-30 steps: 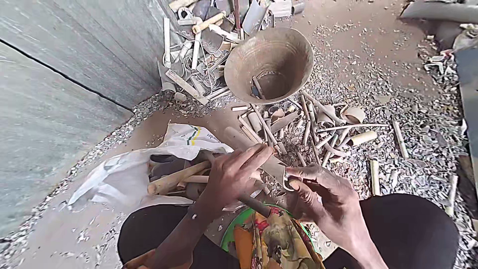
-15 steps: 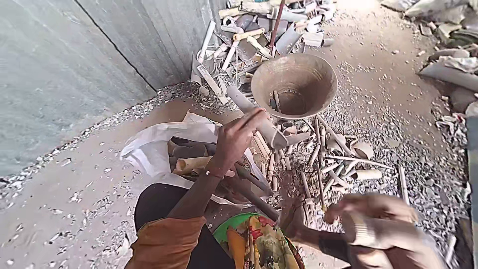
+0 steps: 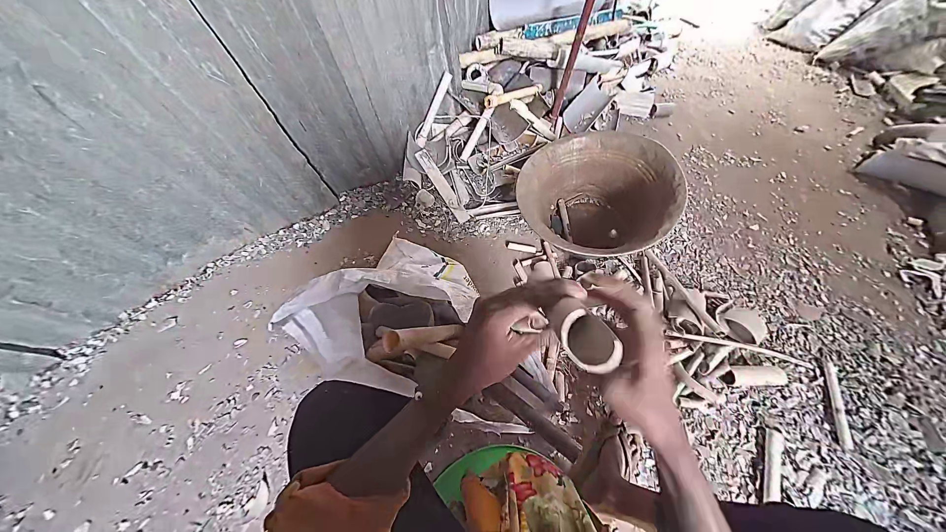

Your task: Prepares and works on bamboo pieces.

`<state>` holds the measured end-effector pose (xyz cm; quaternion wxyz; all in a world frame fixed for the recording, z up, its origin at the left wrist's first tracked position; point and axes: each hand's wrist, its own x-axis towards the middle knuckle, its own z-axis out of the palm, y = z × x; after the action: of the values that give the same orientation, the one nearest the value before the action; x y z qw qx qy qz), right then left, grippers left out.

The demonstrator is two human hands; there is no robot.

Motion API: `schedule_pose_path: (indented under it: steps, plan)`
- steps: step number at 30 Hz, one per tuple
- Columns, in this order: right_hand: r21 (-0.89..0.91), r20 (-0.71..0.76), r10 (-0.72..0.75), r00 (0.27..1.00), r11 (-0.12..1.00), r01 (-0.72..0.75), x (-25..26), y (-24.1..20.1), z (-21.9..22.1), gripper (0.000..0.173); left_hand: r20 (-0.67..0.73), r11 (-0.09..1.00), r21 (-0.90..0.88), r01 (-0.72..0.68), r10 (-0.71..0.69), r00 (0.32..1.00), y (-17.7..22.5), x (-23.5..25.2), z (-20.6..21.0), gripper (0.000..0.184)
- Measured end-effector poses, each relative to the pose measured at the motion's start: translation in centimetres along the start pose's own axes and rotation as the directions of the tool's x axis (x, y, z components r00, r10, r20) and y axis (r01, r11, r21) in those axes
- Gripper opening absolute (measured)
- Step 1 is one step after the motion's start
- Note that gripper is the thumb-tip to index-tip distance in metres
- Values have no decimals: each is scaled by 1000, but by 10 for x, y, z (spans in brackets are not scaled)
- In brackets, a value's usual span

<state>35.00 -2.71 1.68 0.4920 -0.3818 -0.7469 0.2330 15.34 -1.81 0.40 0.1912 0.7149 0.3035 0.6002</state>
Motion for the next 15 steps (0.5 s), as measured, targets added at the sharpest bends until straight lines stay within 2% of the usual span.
schedule_pose_path:
  steps: [1, 2, 4, 6, 7, 8, 9, 11, 13, 15]
  plan:
    - [34, 70, 47, 996, 998, -49, -16, -3, 15, 72, 80, 999, -47, 5, -1, 997, 5, 0, -3, 27]
    - [66, 69, 85, 994, 994, -89, -30, -5, 28, 74, 150, 998, -55, 27, -18, 988, 10, -2, -6, 33]
    - [138, 9, 119, 993, 983, -119, -47, -8, 43, 62, 227, 998, -56, 35, -22, 974, 18, -5, -11, 44]
    - [142, -79, 74, 994, 988, -62, -48, -15, 46, 50, 217, 998, -55, 20, -8, 976, 21, -4, -20, 46]
    - [157, -109, 23, 994, 988, -6, -42, -23, 43, 46, 174, 1000, -1, 19, -19, 985, 22, -2, -29, 44]
    - [201, -153, -26, 988, 978, 57, -34, -34, 38, 42, 123, 992, 128, 18, -34, 992, 23, 0, -41, 38]
    - [266, -217, -76, 973, 955, 133, -27, -45, 34, 40, 94, 949, 314, 10, -41, 995, 22, 1, -55, 33]
    - [387, -350, -140, 926, 879, 279, -14, -65, 31, 42, 178, 739, 673, -10, -149, 973, 19, -1, -89, 34]
    - [497, -397, -140, 907, 798, 341, -8, -78, 37, 43, 231, 560, 826, 59, -433, 871, 15, -5, -114, 43]
    - [648, -326, -122, 937, 693, 315, -10, -82, 59, 37, 159, 468, 860, 203, -624, 765, 9, -7, -127, 48]
